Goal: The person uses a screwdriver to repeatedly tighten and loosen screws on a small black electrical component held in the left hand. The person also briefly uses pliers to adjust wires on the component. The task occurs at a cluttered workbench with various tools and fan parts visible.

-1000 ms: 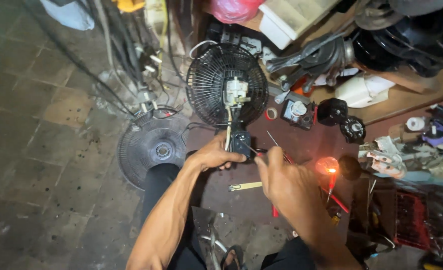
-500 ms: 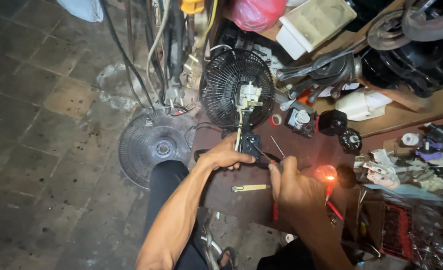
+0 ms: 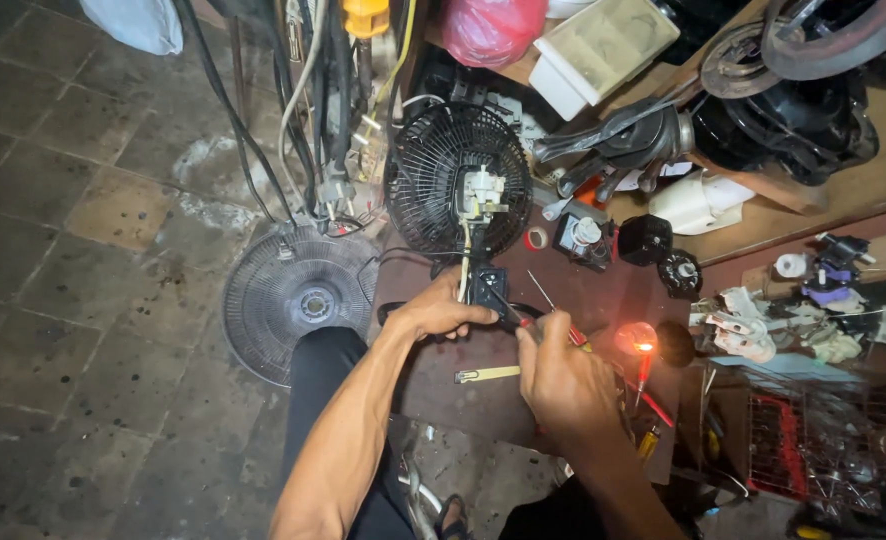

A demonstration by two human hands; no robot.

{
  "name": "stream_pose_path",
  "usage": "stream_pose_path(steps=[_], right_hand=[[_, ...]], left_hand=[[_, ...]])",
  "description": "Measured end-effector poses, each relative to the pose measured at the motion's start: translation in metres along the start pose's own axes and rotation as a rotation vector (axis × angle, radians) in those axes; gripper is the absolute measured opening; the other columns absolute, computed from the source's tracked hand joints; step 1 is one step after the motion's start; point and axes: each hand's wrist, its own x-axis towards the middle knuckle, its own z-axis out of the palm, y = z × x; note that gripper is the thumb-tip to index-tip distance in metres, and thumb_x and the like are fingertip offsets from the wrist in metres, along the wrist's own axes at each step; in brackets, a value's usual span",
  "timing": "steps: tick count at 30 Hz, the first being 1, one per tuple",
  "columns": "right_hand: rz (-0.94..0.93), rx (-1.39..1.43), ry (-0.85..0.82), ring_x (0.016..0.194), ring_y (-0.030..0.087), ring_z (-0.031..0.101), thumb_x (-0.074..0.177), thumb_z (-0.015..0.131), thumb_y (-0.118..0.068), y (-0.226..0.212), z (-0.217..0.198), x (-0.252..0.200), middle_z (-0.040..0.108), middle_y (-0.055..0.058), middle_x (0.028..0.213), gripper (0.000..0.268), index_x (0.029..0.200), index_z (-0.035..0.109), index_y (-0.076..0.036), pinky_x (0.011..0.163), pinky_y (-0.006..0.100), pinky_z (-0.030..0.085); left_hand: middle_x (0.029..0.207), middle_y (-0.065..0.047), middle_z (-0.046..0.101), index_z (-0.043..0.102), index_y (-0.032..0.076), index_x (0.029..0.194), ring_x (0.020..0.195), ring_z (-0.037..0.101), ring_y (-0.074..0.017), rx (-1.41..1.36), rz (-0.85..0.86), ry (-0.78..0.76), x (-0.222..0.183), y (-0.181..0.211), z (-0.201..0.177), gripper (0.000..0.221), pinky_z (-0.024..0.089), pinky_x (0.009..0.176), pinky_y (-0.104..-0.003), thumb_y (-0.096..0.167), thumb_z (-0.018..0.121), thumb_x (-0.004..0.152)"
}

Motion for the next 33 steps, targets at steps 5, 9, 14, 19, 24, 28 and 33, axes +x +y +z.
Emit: stream_pose_path(steps=[5, 9, 14, 19, 24, 28, 33], right_hand=[[0.017, -0.087, 0.098, 0.044, 0.041, 0.061, 0.101, 0.051, -0.051, -0.010, -0.010, 0.009, 0.057, 0.010, 0.046, 0.041, 0.087, 0.047, -0.013, 0.039, 0.053, 0.042], [0.104, 0.171, -0.174, 0.059, 0.044, 0.069, 0.101, 0.041, -0.046, -0.027, -0.058, 0.014, 0.069, 0.015, 0.060, 0.037, 0.116, 0.045, -0.012, 0.052, 0.055, 0.049], [-0.018, 0.143, -0.087, 0.050, 0.040, 0.064, 0.101, 0.048, -0.032, -0.014, -0.044, 0.008, 0.062, 0.010, 0.055, 0.021, 0.105, 0.044, -0.012, 0.043, 0.050, 0.044], [0.051, 0.003, -0.064, 0.065, 0.038, 0.074, 0.102, 0.040, -0.050, -0.015, -0.039, 0.018, 0.067, 0.016, 0.058, 0.036, 0.100, 0.047, -0.014, 0.067, 0.051, 0.058], [-0.006, 0.097, -0.111, 0.065, 0.040, 0.074, 0.101, 0.038, -0.050, -0.021, -0.056, 0.017, 0.069, 0.017, 0.064, 0.039, 0.111, 0.047, -0.014, 0.067, 0.054, 0.058], [-0.099, 0.181, -0.096, 0.068, 0.046, 0.072, 0.097, 0.043, -0.032, -0.011, -0.049, 0.020, 0.069, 0.021, 0.076, 0.030, 0.119, 0.042, -0.011, 0.068, 0.059, 0.055], [-0.173, 0.035, 0.049, 0.063, 0.042, 0.071, 0.101, 0.046, -0.036, -0.006, -0.032, 0.026, 0.066, 0.019, 0.057, 0.032, 0.106, 0.048, -0.005, 0.066, 0.051, 0.056]], left_hand=[[0.064, -0.004, 0.057, 0.053, 0.009, 0.113, 0.041, 0.049, -0.0100, 0.002, 0.015, -0.008, 0.000, -0.002, -0.001, 0.042, 0.036, 0.030, -0.024, 0.010, 0.077, 0.079], [0.061, -0.005, 0.056, 0.051, 0.008, 0.112, 0.040, 0.049, -0.0106, -0.018, 0.042, -0.027, 0.005, -0.007, -0.001, 0.043, 0.037, 0.031, -0.025, 0.010, 0.078, 0.078], [0.063, -0.004, 0.056, 0.052, 0.009, 0.105, 0.041, 0.050, -0.0105, 0.019, 0.009, 0.005, 0.004, -0.004, 0.000, 0.038, 0.037, 0.031, -0.024, 0.012, 0.079, 0.078], [0.066, -0.015, 0.063, 0.054, -0.006, 0.110, 0.042, 0.061, -0.0164, -0.017, 0.096, 0.085, 0.005, -0.012, 0.003, 0.053, 0.050, 0.033, -0.025, 0.005, 0.084, 0.068], [0.067, -0.014, 0.064, 0.053, -0.004, 0.110, 0.042, 0.061, -0.0150, -0.016, 0.073, 0.089, 0.005, -0.013, 0.004, 0.052, 0.050, 0.033, -0.023, 0.003, 0.084, 0.069], [0.068, -0.015, 0.064, 0.052, -0.004, 0.110, 0.042, 0.060, -0.0159, -0.040, 0.084, 0.088, 0.005, -0.012, 0.004, 0.053, 0.048, 0.032, -0.024, 0.003, 0.085, 0.068], [0.068, -0.016, 0.065, 0.054, -0.004, 0.107, 0.043, 0.061, -0.0163, -0.017, 0.083, 0.090, 0.001, -0.006, 0.004, 0.049, 0.049, 0.032, -0.025, 0.003, 0.084, 0.069]])
